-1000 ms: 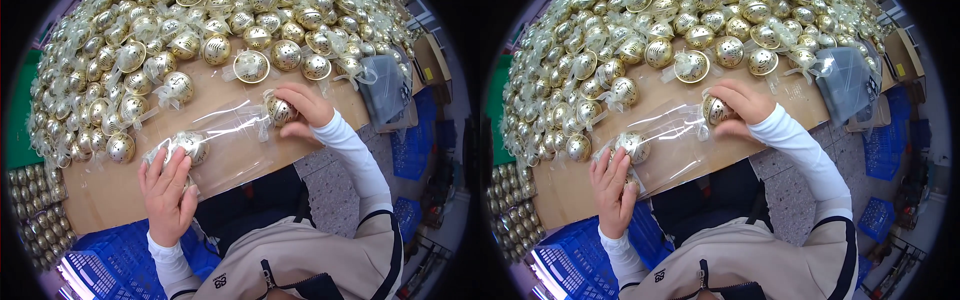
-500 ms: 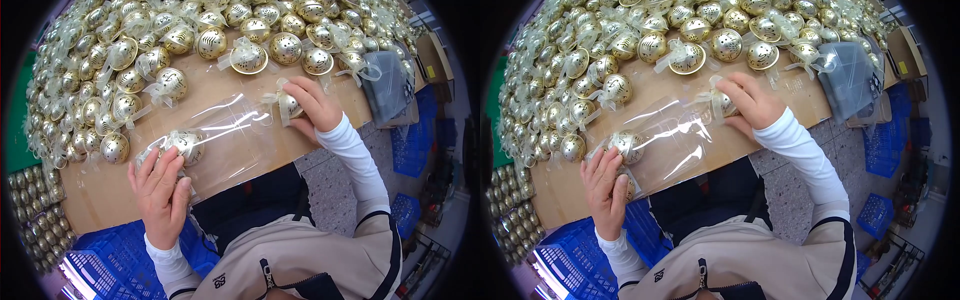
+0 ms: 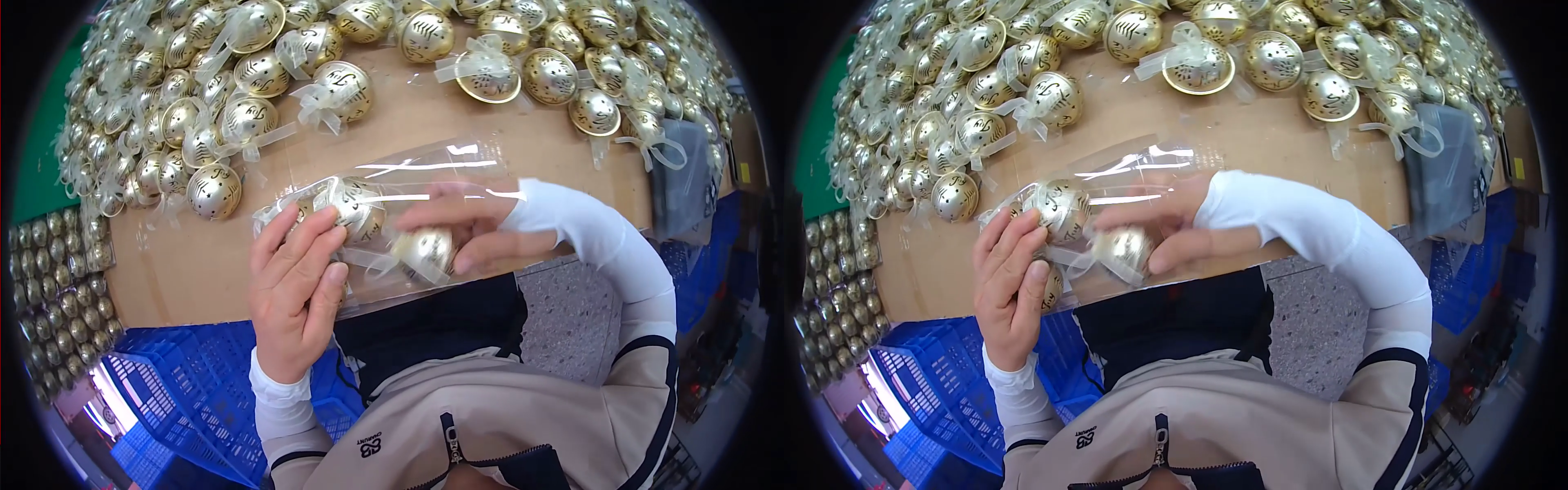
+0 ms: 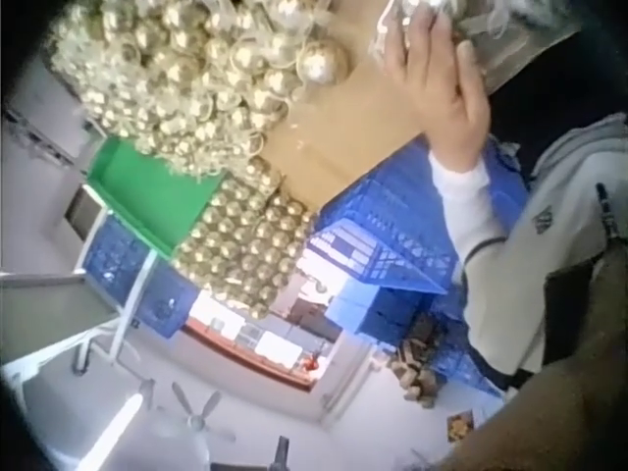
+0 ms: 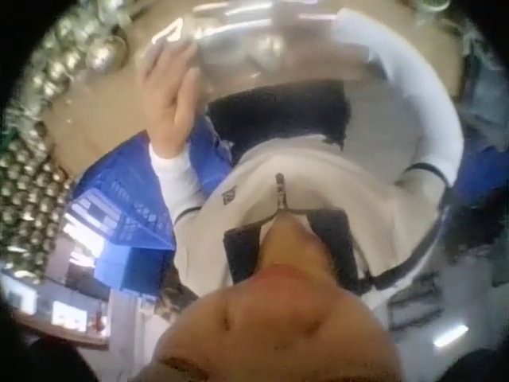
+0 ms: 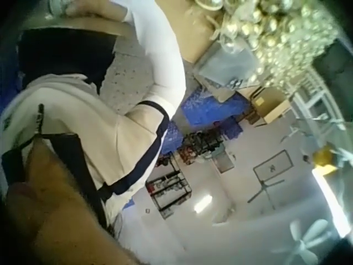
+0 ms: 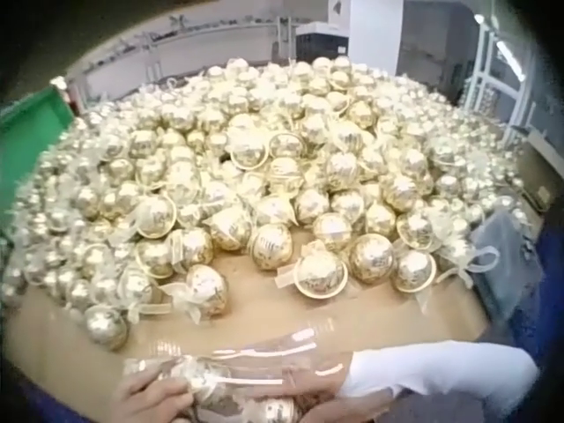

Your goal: Packaging gold-colored Christmas ornaments into plastic bags and boxes.

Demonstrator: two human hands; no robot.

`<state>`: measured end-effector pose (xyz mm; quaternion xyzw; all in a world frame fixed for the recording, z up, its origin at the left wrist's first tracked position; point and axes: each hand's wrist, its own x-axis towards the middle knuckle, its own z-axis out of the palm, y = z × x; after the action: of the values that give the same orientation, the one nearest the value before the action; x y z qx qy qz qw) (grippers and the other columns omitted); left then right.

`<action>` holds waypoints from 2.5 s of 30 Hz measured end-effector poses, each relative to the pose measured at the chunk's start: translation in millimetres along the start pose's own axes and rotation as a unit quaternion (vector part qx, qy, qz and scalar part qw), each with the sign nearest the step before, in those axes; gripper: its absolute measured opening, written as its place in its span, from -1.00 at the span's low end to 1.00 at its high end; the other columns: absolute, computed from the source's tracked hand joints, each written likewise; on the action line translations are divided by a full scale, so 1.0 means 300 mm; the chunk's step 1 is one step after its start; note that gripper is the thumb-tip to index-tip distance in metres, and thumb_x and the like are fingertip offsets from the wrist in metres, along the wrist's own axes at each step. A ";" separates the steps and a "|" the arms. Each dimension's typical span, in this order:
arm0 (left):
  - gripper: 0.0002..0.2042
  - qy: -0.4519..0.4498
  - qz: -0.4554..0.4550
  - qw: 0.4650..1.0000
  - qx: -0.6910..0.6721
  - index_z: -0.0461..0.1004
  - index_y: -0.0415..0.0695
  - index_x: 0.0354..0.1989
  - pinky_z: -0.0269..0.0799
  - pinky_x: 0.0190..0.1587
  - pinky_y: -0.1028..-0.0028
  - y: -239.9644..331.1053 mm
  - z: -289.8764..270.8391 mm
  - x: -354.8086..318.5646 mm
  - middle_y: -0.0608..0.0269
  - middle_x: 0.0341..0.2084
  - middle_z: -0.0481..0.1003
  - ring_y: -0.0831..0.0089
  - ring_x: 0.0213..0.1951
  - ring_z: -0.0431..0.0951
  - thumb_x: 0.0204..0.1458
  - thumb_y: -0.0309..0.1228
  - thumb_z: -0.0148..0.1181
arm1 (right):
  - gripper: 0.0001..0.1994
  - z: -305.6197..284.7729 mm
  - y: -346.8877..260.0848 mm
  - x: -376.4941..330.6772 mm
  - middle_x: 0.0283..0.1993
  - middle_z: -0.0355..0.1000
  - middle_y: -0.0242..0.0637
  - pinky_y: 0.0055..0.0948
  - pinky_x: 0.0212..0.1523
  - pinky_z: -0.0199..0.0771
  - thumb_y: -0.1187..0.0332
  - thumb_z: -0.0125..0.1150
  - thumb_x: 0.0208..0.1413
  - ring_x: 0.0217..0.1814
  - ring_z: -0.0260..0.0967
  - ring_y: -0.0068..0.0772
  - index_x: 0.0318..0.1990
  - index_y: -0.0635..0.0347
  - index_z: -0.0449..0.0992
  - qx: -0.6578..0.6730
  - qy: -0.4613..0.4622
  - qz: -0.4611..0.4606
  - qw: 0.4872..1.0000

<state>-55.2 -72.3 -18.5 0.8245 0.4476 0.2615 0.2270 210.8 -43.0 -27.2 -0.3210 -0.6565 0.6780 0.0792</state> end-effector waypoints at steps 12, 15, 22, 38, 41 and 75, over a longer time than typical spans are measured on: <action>-0.59 -0.035 0.020 0.999 0.030 0.46 -0.23 -0.08 0.11 0.15 0.22 0.012 -0.013 0.001 0.10 -0.02 0.41 0.05 0.11 0.24 -0.17 -0.38 0.27 | -0.69 0.109 0.071 0.119 -0.45 0.43 -0.27 -0.43 -0.39 0.40 0.34 0.26 -0.09 -0.40 0.45 -0.43 -0.18 0.17 0.33 -0.009 0.110 -0.102 0.989; -0.57 -0.038 0.019 0.999 0.032 0.45 -0.23 -0.06 0.09 0.17 0.20 0.001 -0.010 -0.009 0.10 0.01 0.39 0.06 0.14 0.21 -0.17 -0.37 0.26 | -0.66 0.107 0.060 0.115 -0.35 0.46 -0.27 -0.41 -0.35 0.43 0.32 0.23 -0.06 -0.38 0.46 -0.40 -0.12 0.18 0.33 0.031 0.083 -0.036 0.995; -0.56 -0.016 0.021 0.999 0.042 0.47 -0.16 -0.06 0.14 0.12 0.25 0.008 -0.007 -0.006 0.14 0.02 0.39 0.09 0.10 0.25 -0.19 -0.32 0.30 | -0.47 0.104 0.067 0.093 -0.05 0.34 -0.23 -0.58 -0.30 0.43 0.40 0.05 0.13 -0.35 0.37 -0.58 0.26 0.10 0.11 -0.035 0.208 -0.108 0.972; -0.60 -0.054 -0.004 0.996 0.071 0.44 -0.17 -0.02 0.04 0.18 0.24 0.041 -0.016 0.002 0.12 0.06 0.36 0.06 0.15 0.18 -0.10 -0.38 0.21 | -0.81 -0.052 0.126 -0.227 -0.22 0.41 -0.13 -0.39 -0.29 0.42 0.52 0.15 -0.12 -0.29 0.41 -0.21 -0.26 0.25 0.48 -0.378 0.326 -0.175 0.848; -0.60 -0.055 0.003 0.997 0.061 0.43 -0.17 -0.02 0.04 0.19 0.23 0.037 -0.004 0.006 0.12 0.07 0.35 0.06 0.15 0.17 -0.09 -0.37 0.20 | -0.67 -0.142 0.031 -0.396 -0.15 0.39 -0.16 -0.27 -0.20 0.41 0.48 0.10 -0.26 -0.14 0.35 -0.10 -0.20 0.17 0.46 -0.704 0.346 -0.120 0.609; -0.59 -0.042 -0.003 0.996 0.081 0.41 -0.12 0.02 -0.08 0.22 0.15 0.037 -0.006 -0.003 0.18 0.08 0.34 0.16 0.17 0.16 -0.06 -0.32 0.19 | -0.31 0.036 0.168 -0.450 -0.06 0.27 -0.11 -0.35 -0.06 0.36 0.17 0.46 -0.34 -0.05 0.30 -0.16 0.02 0.18 0.30 -0.359 0.410 -0.027 0.838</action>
<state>-50.0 -78.3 -10.6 0.8489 0.4602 0.1889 0.1789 326.3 -129.9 -30.5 -0.5572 -0.7701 0.1989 0.2386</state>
